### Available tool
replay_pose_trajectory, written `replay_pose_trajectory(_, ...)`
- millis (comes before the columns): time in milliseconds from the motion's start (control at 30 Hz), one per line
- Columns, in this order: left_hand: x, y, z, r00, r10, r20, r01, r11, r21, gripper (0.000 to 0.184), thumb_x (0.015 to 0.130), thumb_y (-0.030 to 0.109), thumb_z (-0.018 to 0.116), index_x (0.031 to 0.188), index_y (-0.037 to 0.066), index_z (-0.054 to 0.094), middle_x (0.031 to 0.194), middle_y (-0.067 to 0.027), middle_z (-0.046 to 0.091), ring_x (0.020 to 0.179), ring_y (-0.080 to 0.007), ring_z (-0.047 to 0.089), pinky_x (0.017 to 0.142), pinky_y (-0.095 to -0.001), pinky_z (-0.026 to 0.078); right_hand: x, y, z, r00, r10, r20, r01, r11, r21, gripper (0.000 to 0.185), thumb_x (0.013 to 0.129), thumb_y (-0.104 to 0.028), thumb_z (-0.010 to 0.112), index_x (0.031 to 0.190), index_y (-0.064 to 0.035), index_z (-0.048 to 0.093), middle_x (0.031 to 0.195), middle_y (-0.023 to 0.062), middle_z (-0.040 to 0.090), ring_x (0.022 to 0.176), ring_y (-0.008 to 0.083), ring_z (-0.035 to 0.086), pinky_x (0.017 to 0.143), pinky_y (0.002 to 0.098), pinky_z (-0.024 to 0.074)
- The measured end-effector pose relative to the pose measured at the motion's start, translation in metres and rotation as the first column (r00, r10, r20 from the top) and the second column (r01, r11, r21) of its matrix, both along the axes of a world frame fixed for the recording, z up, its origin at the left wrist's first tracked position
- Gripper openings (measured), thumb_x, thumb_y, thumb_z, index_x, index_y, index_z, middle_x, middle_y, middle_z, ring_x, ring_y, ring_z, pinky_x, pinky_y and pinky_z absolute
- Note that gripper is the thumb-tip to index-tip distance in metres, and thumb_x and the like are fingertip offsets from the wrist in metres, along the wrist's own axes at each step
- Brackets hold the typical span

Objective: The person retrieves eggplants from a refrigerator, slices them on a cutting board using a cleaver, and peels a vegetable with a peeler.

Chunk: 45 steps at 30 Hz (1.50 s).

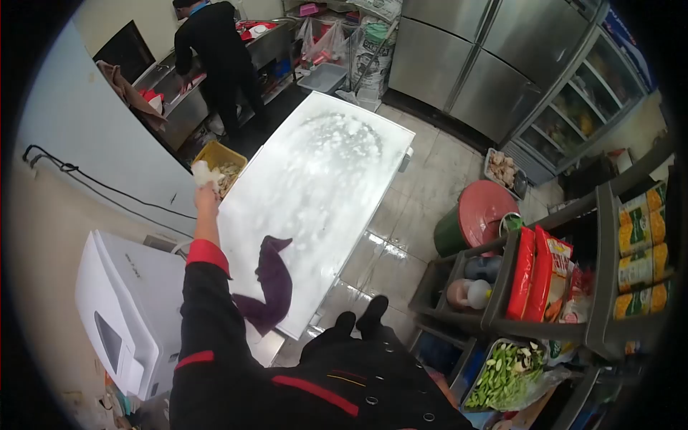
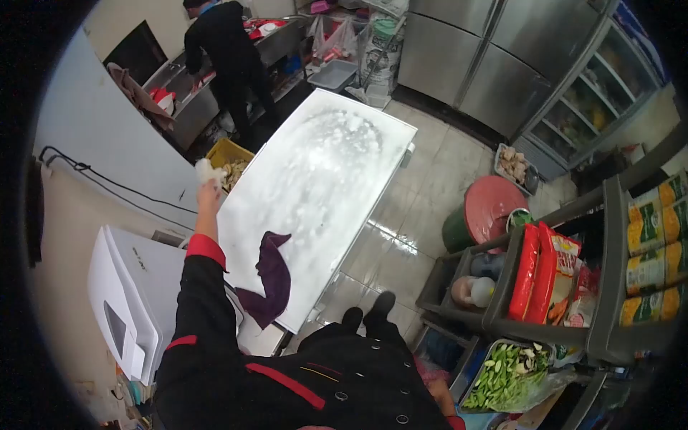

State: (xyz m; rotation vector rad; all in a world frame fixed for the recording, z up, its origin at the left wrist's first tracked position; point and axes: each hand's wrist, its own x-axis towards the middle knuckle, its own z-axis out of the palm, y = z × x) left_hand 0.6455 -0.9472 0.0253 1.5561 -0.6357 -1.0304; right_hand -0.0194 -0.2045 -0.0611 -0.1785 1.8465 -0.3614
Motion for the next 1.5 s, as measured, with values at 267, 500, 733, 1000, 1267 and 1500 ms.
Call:
replay_pose_trajectory(267, -0.081, -0.016, -0.027, 0.276, -0.502, 0.820, 0.308, 0.854, 0.419, 0.075, 0.084, 0.055, 0.072, 0.118, -0.011, 0.062, 0.116, -0.0315, 0.066, 0.112, -0.0439, 0.062, 0.094, -0.0449, 0.048, -0.016, -0.068, -0.113, 0.891, 0.205, -0.405, -0.219, 0.976, 0.012, 0.034, 0.082, -0.009, 0.060, 0.116, -0.0060, 0.064, 0.105, 0.0148, 0.071, 0.098, 0.0307, 0.068, 0.087, 0.0426, 0.0526)
replay_pose_trajectory(500, -0.180, 0.062, -0.041, -0.057, -0.845, 0.531, 0.296, 0.494, 0.818, 0.145, 0.057, 0.071, 0.084, 0.155, -0.011, 0.014, 0.155, -0.0398, 0.025, 0.149, -0.0519, 0.016, 0.122, -0.0515, 0.020, -0.042, -0.225, -0.016, 0.821, 0.056, -0.568, -0.077, 0.997, -0.014, 0.054, 0.080, -0.013, 0.064, 0.132, -0.0039, 0.057, 0.131, 0.0287, 0.057, 0.126, 0.0452, 0.051, 0.106, 0.0486, 0.0419)
replay_pose_trajectory(733, -0.190, 0.049, -0.037, 0.005, -0.907, 0.421, 0.177, 0.416, 0.892, 0.156, 0.051, 0.064, 0.092, 0.155, -0.011, 0.003, 0.155, -0.0455, 0.008, 0.147, -0.0555, 0.018, 0.120, -0.0501, 0.027, -0.157, -0.456, 0.036, 0.842, 0.029, -0.538, -0.276, 0.881, -0.385, 0.067, 0.079, -0.020, 0.074, 0.140, -0.0090, 0.050, 0.127, 0.0244, 0.060, 0.120, 0.0394, 0.059, 0.097, 0.0439, 0.0506)
replay_pose_trajectory(1000, -0.194, 0.002, -0.058, -0.256, -0.966, 0.043, -0.013, 0.048, 0.999, 0.147, 0.048, 0.065, 0.091, 0.152, -0.010, 0.020, 0.153, -0.0327, 0.032, 0.148, -0.0403, 0.026, 0.116, -0.0451, 0.035, -0.269, -0.708, 0.044, 0.816, 0.040, -0.577, -0.420, 0.727, -0.543, 0.061, 0.081, -0.016, 0.070, 0.138, -0.0055, 0.053, 0.125, 0.0260, 0.062, 0.123, 0.0405, 0.056, 0.106, 0.0430, 0.0440)
replay_pose_trajectory(1267, -0.285, -0.260, -0.103, 0.045, -0.909, -0.413, 0.597, -0.307, 0.741, 0.078, 0.079, 0.045, 0.080, 0.138, 0.001, 0.054, 0.121, -0.0176, 0.067, 0.118, -0.0267, 0.062, 0.086, -0.0379, 0.057, -0.447, -0.747, -0.010, 0.650, 0.162, -0.742, -0.595, 0.716, -0.365, 0.042, 0.087, -0.026, 0.065, 0.123, -0.0036, 0.064, 0.103, 0.0226, 0.070, 0.097, 0.0390, 0.068, 0.086, 0.0450, 0.0542)
replay_pose_trajectory(1500, -0.719, -0.493, -0.009, 0.130, -0.814, 0.566, 0.883, 0.354, 0.307, 0.051, 0.086, 0.028, 0.076, 0.127, 0.002, 0.064, 0.105, -0.0178, 0.072, 0.095, -0.0240, 0.070, 0.082, -0.0350, 0.054, -0.532, -0.597, -0.051, 0.683, 0.344, -0.644, -0.463, 0.886, -0.018, 0.024, 0.086, -0.025, 0.064, 0.093, -0.0035, 0.070, 0.087, 0.0216, 0.071, 0.077, 0.0386, 0.070, 0.068, 0.0493, 0.0550)
